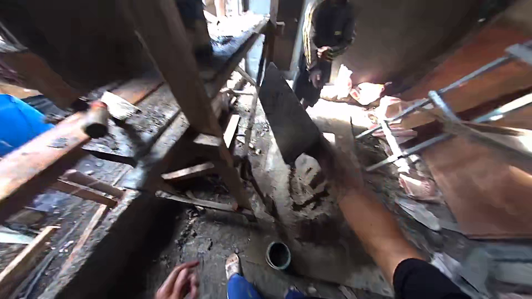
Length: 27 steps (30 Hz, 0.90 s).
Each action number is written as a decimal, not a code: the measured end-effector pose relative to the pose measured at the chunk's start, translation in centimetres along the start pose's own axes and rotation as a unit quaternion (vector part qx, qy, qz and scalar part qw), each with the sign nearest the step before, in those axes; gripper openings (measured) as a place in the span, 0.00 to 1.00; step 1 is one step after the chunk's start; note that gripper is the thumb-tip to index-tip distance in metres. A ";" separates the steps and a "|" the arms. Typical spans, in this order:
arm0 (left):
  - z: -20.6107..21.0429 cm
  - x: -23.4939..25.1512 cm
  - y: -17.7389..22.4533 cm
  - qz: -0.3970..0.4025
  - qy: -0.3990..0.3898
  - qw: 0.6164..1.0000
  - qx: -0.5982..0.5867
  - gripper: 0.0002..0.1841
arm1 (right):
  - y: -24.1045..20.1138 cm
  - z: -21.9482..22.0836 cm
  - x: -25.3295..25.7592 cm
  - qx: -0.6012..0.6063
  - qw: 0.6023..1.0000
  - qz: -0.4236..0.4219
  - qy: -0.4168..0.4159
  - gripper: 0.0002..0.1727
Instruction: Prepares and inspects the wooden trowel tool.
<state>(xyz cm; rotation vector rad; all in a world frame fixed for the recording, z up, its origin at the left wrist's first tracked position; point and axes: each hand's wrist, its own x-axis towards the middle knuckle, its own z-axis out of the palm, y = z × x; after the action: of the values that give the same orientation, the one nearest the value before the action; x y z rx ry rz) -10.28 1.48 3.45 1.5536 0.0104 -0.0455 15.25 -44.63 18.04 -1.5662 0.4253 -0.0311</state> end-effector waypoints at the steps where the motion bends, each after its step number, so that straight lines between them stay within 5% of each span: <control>1: 3.6 0.0 -2.6 -0.038 -0.016 0.999 -0.004 0.19 | 4.8 -2.5 -2.5 0.026 1.000 0.008 -0.006 0.15; 3: 10.8 -0.6 -7.6 -0.127 -0.047 0.991 0.016 0.19 | 15.2 -5.6 -6.8 0.136 0.991 0.015 -0.004 0.15; 5: 17.1 -1.9 -11.8 -0.202 -0.094 0.974 0.051 0.22 | 20.3 -5.7 -11.9 0.235 0.957 0.161 0.049 0.18; 8: 24.0 -4.7 -16.4 -0.203 -0.132 0.968 0.058 0.26 | 28.6 -4.6 -16.9 0.370 0.875 0.302 0.074 0.18; 13: 27.0 -9.1 -22.0 -0.207 0.049 0.977 -0.029 0.25 | 40.7 -0.1 -21.4 0.437 0.759 0.474 0.090 0.26; 17: 24.2 -11.6 -30.4 -0.274 0.159 0.948 -0.023 0.27 | 50.8 6.0 -21.1 0.355 0.818 0.452 -0.006 0.17; 24: 18.5 -5.6 -42.1 -0.431 0.317 0.822 -0.194 0.29 | 65.4 18.2 -20.1 0.067 0.900 0.429 0.048 0.34; 27: 16.2 -3.5 -45.2 -0.437 0.344 0.821 -0.132 0.27 | 68.5 21.2 -18.9 -0.017 0.910 0.413 0.038 0.35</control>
<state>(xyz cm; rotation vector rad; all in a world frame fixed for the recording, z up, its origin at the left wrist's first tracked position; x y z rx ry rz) -15.72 -15.42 -41.30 1.0971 1.2590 -0.1962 -13.22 -17.57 -44.87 -1.3138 1.1253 0.5733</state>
